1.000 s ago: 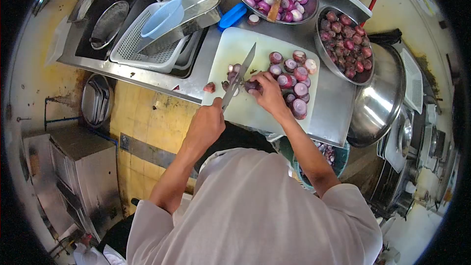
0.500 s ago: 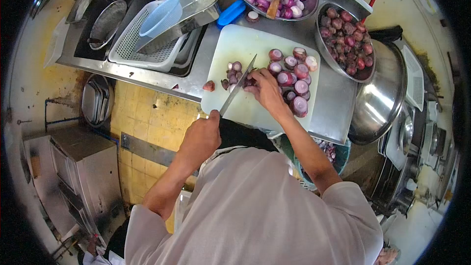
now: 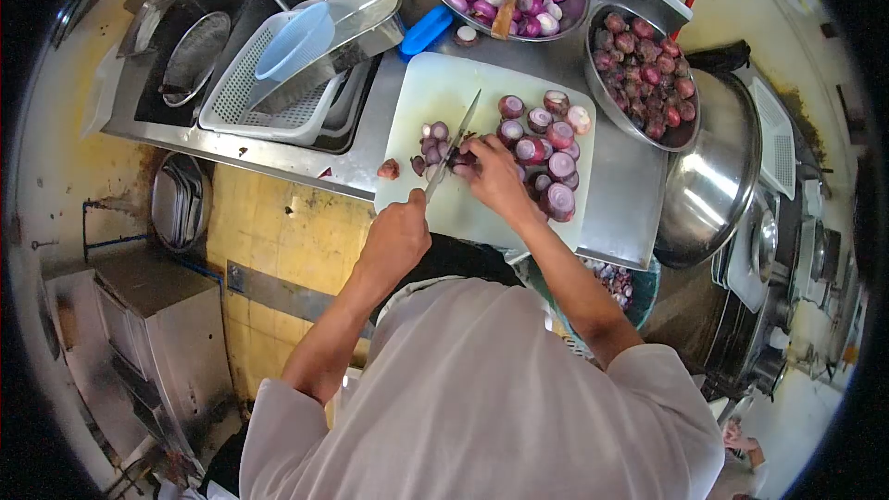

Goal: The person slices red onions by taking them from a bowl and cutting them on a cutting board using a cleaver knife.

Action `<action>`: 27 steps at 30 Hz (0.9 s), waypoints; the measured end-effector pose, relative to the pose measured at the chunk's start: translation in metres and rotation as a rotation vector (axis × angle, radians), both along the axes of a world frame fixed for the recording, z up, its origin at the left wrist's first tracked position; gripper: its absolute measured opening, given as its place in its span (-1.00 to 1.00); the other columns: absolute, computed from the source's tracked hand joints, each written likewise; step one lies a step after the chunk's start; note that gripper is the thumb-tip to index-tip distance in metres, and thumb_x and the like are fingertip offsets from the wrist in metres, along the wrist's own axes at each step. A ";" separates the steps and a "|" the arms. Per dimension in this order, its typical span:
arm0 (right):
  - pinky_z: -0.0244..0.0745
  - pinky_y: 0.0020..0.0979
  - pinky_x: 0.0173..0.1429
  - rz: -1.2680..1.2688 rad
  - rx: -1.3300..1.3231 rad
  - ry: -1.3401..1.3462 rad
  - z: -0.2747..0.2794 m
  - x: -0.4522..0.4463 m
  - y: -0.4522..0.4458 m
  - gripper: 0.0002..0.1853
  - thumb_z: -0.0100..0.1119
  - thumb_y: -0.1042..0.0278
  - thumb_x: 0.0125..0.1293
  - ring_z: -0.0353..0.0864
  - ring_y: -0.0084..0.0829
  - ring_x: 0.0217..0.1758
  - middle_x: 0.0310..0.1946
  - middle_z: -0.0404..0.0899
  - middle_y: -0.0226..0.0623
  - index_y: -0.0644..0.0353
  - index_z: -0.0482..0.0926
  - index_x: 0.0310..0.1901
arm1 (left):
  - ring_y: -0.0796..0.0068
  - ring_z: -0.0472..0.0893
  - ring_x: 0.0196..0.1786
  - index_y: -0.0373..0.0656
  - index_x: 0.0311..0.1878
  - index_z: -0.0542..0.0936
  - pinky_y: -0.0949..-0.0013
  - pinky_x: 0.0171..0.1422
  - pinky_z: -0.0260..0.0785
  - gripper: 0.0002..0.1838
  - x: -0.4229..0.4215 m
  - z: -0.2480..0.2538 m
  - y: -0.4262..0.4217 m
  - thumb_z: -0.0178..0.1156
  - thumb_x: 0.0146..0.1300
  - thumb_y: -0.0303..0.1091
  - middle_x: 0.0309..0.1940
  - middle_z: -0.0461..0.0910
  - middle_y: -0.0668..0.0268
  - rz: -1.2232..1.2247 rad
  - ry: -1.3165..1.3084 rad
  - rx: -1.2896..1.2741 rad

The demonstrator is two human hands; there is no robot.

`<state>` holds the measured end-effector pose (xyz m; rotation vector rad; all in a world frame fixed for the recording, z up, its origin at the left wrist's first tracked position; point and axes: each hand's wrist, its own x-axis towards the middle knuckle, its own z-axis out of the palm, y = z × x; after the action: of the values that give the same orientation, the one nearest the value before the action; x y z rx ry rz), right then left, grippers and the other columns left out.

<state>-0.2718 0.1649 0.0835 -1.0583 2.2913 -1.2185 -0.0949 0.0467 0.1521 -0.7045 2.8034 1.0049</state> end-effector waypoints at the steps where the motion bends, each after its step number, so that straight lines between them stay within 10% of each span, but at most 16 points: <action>1: 0.49 -0.02 0.17 -0.002 0.002 -0.001 -0.002 0.000 0.000 -0.65 0.39 0.62 0.13 0.59 0.05 0.08 -0.10 0.56 -0.08 0.23 0.63 -0.02 | -0.39 0.64 -0.31 -0.39 -0.18 0.43 -0.31 -0.16 0.40 -0.89 0.000 0.004 0.000 0.11 0.27 -0.57 -0.51 0.57 -0.30 0.004 -0.030 0.003; 14: 0.53 -0.03 0.22 0.072 0.041 0.103 -0.010 -0.010 -0.003 -0.65 0.34 0.65 0.09 0.60 0.08 0.12 0.03 0.58 -0.03 0.22 0.68 -0.03 | -0.39 0.66 -0.29 -0.42 -0.18 0.45 -0.25 -0.19 0.47 -0.89 0.029 0.051 0.005 0.08 0.32 -0.55 -0.49 0.59 -0.32 -0.011 -0.138 0.013; 27: 0.49 -0.05 0.07 0.071 0.075 0.023 -0.021 -0.008 0.021 -0.53 0.56 0.44 -0.09 0.55 0.06 0.06 -0.15 0.52 -0.05 0.17 0.50 -0.15 | -0.32 0.68 -0.32 -0.39 -0.13 0.43 -0.28 -0.15 0.50 -0.84 -0.029 -0.072 0.004 0.09 0.23 -0.58 -0.47 0.64 -0.25 0.055 0.120 -0.026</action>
<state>-0.2798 0.1859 0.0621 -1.1220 2.2771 -1.0895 -0.1239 0.0507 0.0797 -0.7534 2.9187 1.0557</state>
